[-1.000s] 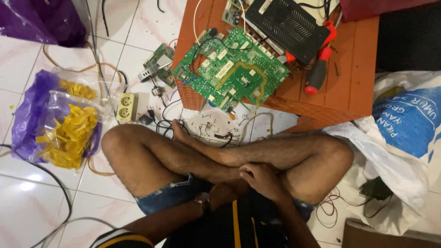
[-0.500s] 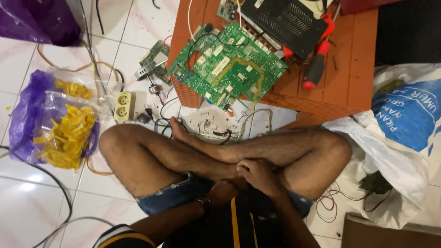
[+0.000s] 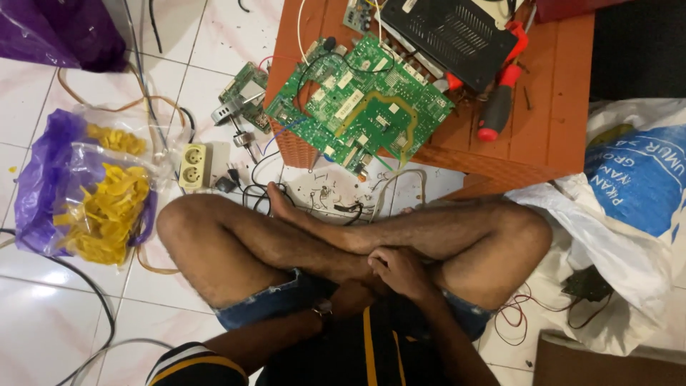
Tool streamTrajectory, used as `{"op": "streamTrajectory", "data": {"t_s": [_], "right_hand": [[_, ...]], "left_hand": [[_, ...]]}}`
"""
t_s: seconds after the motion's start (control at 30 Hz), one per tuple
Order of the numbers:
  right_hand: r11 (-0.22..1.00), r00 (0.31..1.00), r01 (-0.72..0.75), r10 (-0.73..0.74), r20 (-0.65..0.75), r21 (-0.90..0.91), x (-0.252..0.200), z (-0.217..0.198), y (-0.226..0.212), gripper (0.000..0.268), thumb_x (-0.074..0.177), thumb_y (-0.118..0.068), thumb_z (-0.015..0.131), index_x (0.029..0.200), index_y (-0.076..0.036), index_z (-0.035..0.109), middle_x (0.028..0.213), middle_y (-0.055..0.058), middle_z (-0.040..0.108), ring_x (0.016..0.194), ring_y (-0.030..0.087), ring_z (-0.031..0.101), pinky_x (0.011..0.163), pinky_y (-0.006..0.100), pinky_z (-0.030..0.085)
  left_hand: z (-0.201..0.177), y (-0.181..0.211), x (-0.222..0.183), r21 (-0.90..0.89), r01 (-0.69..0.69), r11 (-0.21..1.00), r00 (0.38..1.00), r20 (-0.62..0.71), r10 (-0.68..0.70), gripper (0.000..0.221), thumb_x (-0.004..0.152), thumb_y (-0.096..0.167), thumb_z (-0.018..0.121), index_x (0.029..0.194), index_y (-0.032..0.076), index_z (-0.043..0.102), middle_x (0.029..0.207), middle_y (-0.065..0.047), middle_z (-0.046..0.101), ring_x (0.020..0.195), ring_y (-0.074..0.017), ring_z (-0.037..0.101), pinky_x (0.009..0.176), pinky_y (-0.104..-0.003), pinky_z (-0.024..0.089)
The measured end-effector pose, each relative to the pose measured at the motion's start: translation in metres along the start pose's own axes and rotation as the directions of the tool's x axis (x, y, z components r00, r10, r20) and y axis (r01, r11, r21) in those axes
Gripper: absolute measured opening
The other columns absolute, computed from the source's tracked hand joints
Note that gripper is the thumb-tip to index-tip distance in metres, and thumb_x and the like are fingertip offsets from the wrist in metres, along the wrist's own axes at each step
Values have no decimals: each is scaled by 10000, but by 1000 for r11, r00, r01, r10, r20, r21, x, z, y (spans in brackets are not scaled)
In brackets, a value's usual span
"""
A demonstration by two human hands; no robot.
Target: Connecting various wire harnesses and connectors to a printed circuit board during an electronics repair task.
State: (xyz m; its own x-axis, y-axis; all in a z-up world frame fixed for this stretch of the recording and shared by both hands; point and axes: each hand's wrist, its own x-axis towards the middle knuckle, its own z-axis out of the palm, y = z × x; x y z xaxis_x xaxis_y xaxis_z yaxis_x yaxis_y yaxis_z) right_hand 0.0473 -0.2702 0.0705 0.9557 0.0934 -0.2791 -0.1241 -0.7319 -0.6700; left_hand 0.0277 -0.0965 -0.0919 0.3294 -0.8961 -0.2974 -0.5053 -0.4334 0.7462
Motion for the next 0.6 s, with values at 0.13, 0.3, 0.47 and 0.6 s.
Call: {"op": "streamTrajectory", "data": {"t_s": [0.13, 0.3, 0.47, 0.6], "right_hand": [[1000, 999, 3, -3, -32, -17, 1, 5, 5, 195, 895, -273, 646, 885, -97, 731, 715, 15, 741, 579, 212, 635, 608, 347, 501], [991, 989, 113, -119, -86, -67, 12, 11, 15, 162, 865, -258, 685, 846, -100, 717, 712, 46, 715, 572, 257, 614, 608, 385, 493], [1000, 999, -25, 24, -28, -17, 6, 17, 17, 206, 900, -299, 649, 887, -100, 702, 700, 38, 702, 585, 243, 607, 618, 380, 487], [1000, 998, -23, 22, -64, -9, 6, 17, 12, 197, 885, -285, 659, 836, -96, 686, 662, 29, 675, 549, 239, 571, 593, 372, 476]], "left_hand": [[51, -51, 17, -95, -17, 995, 996, -93, 8, 306, 980, 291, 528, 1159, 108, 695, 1064, -97, 728, 841, -283, 663, 747, -384, 516], [68, -61, 35, -41, -139, 989, 987, -86, 136, 312, 1007, 129, 491, 1252, 31, 658, 1146, -129, 697, 905, -270, 652, 831, -391, 515], [34, -27, 8, 34, -130, 991, 982, -132, 134, 266, 952, 231, 552, 862, 54, 729, 850, -118, 726, 618, -311, 613, 584, -436, 468], [37, -24, 10, -58, 3, 998, 994, -106, -10, 290, 935, 249, 570, 950, 19, 747, 897, -120, 743, 664, -311, 645, 640, -430, 475]]}}
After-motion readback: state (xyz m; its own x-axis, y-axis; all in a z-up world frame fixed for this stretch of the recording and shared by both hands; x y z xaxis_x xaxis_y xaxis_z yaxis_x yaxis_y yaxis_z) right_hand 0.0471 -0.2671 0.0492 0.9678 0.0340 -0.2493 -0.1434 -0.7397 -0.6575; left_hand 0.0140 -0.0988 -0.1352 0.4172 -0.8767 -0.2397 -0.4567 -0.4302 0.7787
